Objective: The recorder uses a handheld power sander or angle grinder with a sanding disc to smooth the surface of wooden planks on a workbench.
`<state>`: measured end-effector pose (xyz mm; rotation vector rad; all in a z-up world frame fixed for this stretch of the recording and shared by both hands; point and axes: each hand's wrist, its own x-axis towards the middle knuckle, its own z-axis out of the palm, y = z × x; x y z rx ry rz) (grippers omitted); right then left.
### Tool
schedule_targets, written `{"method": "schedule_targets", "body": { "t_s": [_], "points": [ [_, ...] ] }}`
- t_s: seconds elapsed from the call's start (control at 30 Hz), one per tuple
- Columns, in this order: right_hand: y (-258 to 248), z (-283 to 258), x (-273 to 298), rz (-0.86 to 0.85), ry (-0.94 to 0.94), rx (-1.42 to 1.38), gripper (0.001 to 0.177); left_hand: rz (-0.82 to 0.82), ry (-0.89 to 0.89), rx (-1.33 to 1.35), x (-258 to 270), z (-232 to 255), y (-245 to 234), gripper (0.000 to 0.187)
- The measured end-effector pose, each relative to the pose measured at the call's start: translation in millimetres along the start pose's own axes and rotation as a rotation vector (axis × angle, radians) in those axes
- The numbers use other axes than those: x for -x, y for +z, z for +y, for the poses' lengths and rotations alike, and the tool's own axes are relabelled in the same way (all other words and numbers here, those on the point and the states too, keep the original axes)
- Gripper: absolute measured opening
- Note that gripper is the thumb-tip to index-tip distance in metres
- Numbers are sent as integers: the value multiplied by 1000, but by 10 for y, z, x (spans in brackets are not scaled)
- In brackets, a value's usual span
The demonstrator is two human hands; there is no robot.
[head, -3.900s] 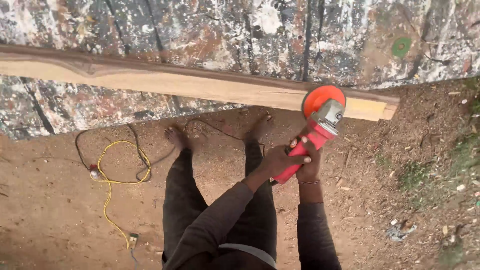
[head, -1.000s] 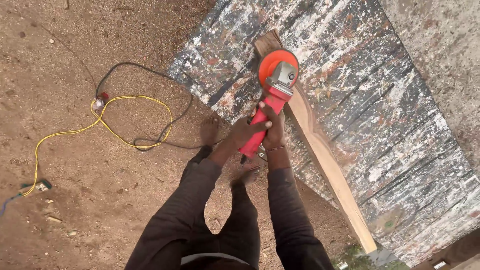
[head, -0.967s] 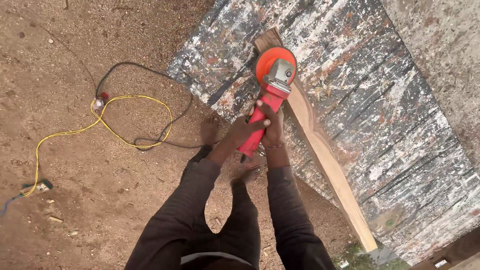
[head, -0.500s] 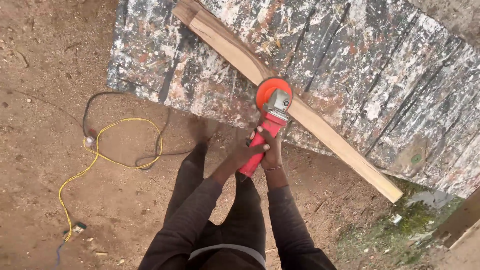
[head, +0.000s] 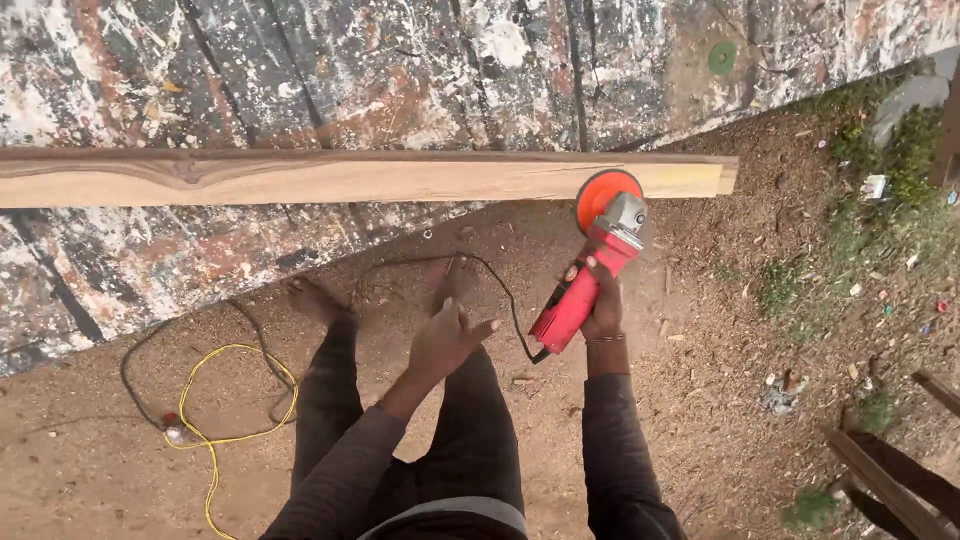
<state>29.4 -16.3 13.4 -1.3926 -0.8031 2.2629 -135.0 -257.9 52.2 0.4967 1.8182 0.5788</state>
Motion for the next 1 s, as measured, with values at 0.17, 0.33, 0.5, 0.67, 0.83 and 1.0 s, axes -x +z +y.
{"method": "schedule_targets", "body": {
  "t_s": [0.17, 0.33, 0.5, 0.67, 0.83, 1.0],
  "points": [
    [-1016, -587, -219, 114, -40, -152, 35, 423, -70, -308, -291, -31, -923, 55],
    [-1583, -796, -28, 105, -83, -222, 39, 646, 307, -934, -1041, 164, -1731, 113],
    [-1893, -431, 687, 200, -50, -236, 38, 257, 135, -1061, -1401, 216, -1818, 93],
    [-2056, -25, 1291, 322, 89, -200, 43, 166, 124, -1085, -1482, 252, -2053, 74],
    [-1928, 72, 1722, 310, 120, -198, 47, -227, -243, -721, -1816, -572, -2577, 92],
    [-1658, -17, 1681, 308, 135, -140, 46, -107, -264, -698, -1712, -756, -2801, 112]
  ]
}}
